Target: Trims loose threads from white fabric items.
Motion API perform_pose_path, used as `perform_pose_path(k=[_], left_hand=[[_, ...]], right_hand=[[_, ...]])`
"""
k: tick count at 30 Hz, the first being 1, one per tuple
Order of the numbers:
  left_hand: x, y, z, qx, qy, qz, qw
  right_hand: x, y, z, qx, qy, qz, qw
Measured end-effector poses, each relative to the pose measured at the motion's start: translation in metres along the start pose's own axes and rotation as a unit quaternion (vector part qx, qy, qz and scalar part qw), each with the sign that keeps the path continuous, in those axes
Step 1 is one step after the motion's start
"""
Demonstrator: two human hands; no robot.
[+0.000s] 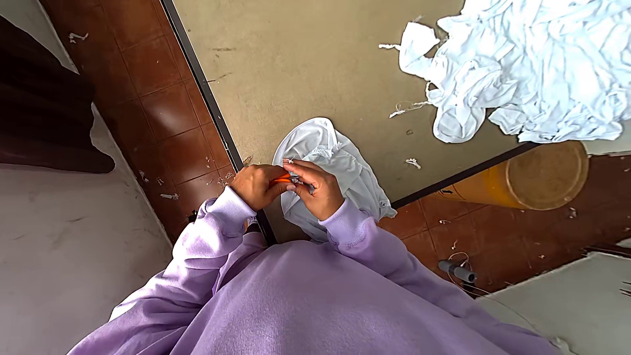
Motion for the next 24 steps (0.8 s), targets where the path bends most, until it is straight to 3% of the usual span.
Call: perform_pose_path(k=[3,5,6,7,8,9,10,12,14,15,18,20,22,24], left_hand=[[-0.011,-0.004,0.001,-0.051,0.059,-0.021,0.997],[-0.018,-0.005,0.004,-0.088,0.128,-0.051,0.987],[-0.02,-0.004,0.005,-0.067,0.142,-0.063,0.986],[-0.019,-0.002,0.005,-0.019,0.131,-0.075,0.988],[-0.015,0.0,0.001,0.031,0.112,-0.084,0.99],[-0.01,0.001,-0.006,0.074,0.091,-0.086,0.989],[-0.004,0.001,-0.017,0.101,0.075,-0.082,0.989],[0.008,-0.008,-0.044,0.098,0.065,-0.047,0.992],[0.013,-0.029,-0.076,0.051,0.079,-0.02,0.995],[0.012,-0.041,-0.092,0.003,0.107,-0.026,0.994],[0.002,-0.08,-0.128,-0.178,0.196,-0.068,0.962],[-0.001,-0.095,-0.139,-0.226,0.204,-0.074,0.95],[-0.001,-0.094,-0.142,-0.194,0.189,-0.004,0.962],[0.001,-0.086,-0.138,-0.114,0.173,0.096,0.974]], right_hand=[[-0.002,0.028,0.013,-0.058,-0.042,0.149,0.986],[0.003,0.074,0.041,-0.189,-0.18,0.275,0.925],[0.012,0.096,0.059,-0.303,-0.287,0.325,0.849],[0.023,0.114,0.077,-0.406,-0.391,0.354,0.746],[0.032,0.126,0.093,-0.47,-0.46,0.369,0.657],[0.037,0.133,0.102,-0.492,-0.494,0.372,0.613],[0.036,0.136,0.102,-0.474,-0.49,0.37,0.632],[0.026,0.128,0.082,-0.36,-0.409,0.339,0.767],[0.02,0.115,0.051,-0.206,-0.315,0.309,0.873],[0.022,0.108,0.038,-0.144,-0.284,0.301,0.899],[0.044,0.092,0.013,-0.03,-0.287,0.25,0.924],[0.058,0.085,0.008,0.032,-0.297,0.202,0.933],[0.065,0.082,0.006,0.088,-0.281,0.169,0.941],[0.065,0.079,0.007,0.147,-0.227,0.138,0.953]])
Point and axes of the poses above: each hand's wrist, its own z-axis away from the middle knuckle, its own y-axis out of the back of the hand, x = y × z, the point moved 4 cm from there along -z, towards the middle knuckle, and after that the axes turned 4 degrees about x, right-handed, at the moved point
